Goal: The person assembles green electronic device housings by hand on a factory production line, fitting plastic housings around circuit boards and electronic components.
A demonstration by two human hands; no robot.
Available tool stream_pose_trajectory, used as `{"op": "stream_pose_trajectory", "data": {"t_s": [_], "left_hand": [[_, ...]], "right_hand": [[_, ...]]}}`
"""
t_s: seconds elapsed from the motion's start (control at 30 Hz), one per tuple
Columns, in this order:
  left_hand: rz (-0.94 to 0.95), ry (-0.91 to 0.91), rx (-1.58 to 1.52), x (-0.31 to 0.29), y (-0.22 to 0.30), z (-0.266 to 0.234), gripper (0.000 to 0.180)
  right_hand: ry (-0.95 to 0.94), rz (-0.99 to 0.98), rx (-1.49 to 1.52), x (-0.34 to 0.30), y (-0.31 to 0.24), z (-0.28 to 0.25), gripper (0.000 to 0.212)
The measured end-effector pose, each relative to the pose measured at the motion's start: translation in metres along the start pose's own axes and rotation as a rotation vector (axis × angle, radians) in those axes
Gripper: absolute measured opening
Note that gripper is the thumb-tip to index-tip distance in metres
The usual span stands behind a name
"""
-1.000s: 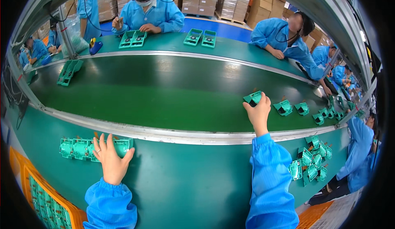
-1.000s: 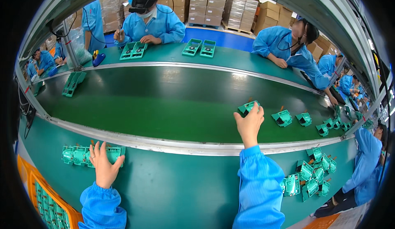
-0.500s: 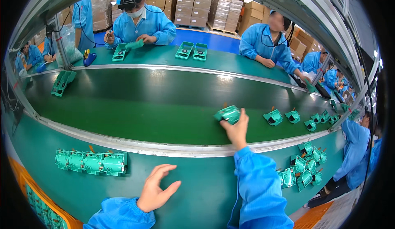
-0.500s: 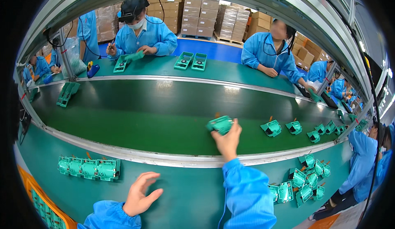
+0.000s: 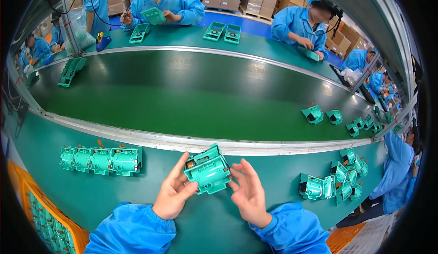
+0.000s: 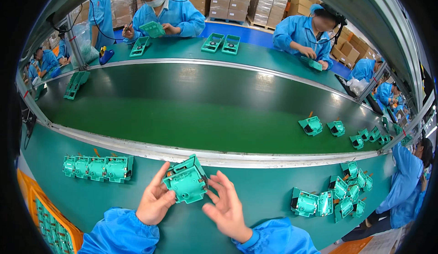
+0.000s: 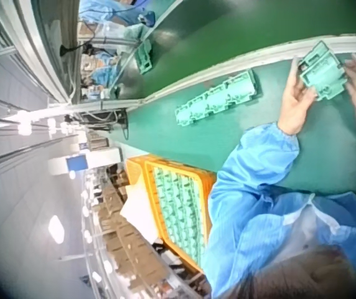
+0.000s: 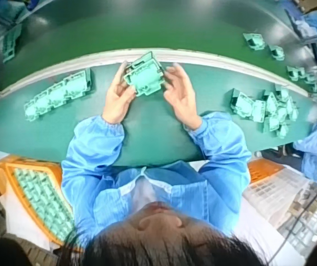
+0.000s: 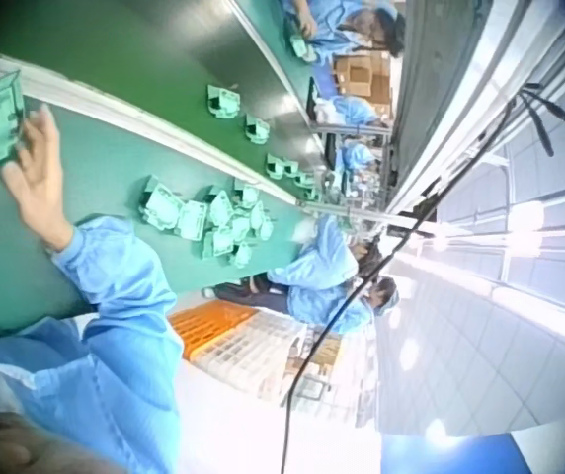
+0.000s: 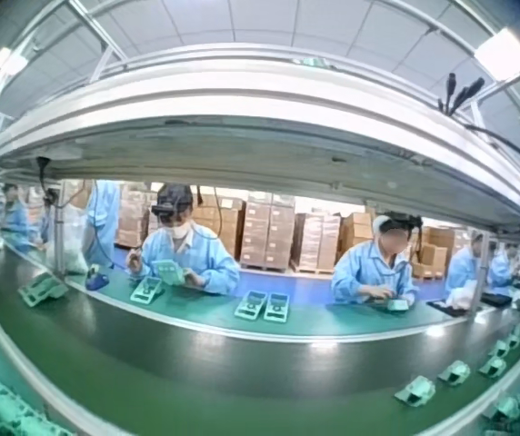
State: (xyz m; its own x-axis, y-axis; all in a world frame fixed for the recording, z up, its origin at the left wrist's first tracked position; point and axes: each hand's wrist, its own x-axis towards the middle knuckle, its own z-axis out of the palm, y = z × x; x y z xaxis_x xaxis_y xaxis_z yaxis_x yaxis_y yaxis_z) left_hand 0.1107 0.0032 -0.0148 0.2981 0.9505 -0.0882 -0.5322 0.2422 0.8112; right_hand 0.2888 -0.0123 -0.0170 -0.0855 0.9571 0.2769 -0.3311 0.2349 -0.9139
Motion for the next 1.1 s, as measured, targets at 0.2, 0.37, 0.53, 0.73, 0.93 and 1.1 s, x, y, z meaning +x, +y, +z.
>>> {"op": "stream_pose_trajectory", "data": {"t_s": [0.2, 0.37, 0.53, 0.73, 0.93, 1.1], "left_hand": [[-0.055, -0.068, 0.017, 0.002, 0.000, -0.005, 0.065], [-0.101, -0.119, 0.071, 0.003, 0.000, -0.006, 0.065], [-0.112, -0.138, -0.013, 0.003, -0.001, -0.009, 0.063], [-0.073, -0.114, -0.049, 0.006, -0.001, -0.007, 0.072], [0.178, -0.116, 0.229, -0.001, -0.011, 0.002, 0.100], [0.332, -0.109, 0.442, -0.004, -0.011, -0.001, 0.098]], "right_hand": [[0.013, 0.416, 0.417, 0.006, 0.010, -0.014, 0.043], [-0.064, 0.547, 0.521, 0.008, 0.007, -0.023, 0.035], [-0.129, 0.521, 0.534, 0.011, 0.005, -0.020, 0.029], [-0.027, 0.516, 0.572, 0.006, 0.009, -0.013, 0.032], [-0.158, 0.276, 0.130, -0.011, 0.011, -0.006, 0.030], [-0.157, 0.298, 0.057, -0.009, 0.005, -0.002, 0.031]]}}
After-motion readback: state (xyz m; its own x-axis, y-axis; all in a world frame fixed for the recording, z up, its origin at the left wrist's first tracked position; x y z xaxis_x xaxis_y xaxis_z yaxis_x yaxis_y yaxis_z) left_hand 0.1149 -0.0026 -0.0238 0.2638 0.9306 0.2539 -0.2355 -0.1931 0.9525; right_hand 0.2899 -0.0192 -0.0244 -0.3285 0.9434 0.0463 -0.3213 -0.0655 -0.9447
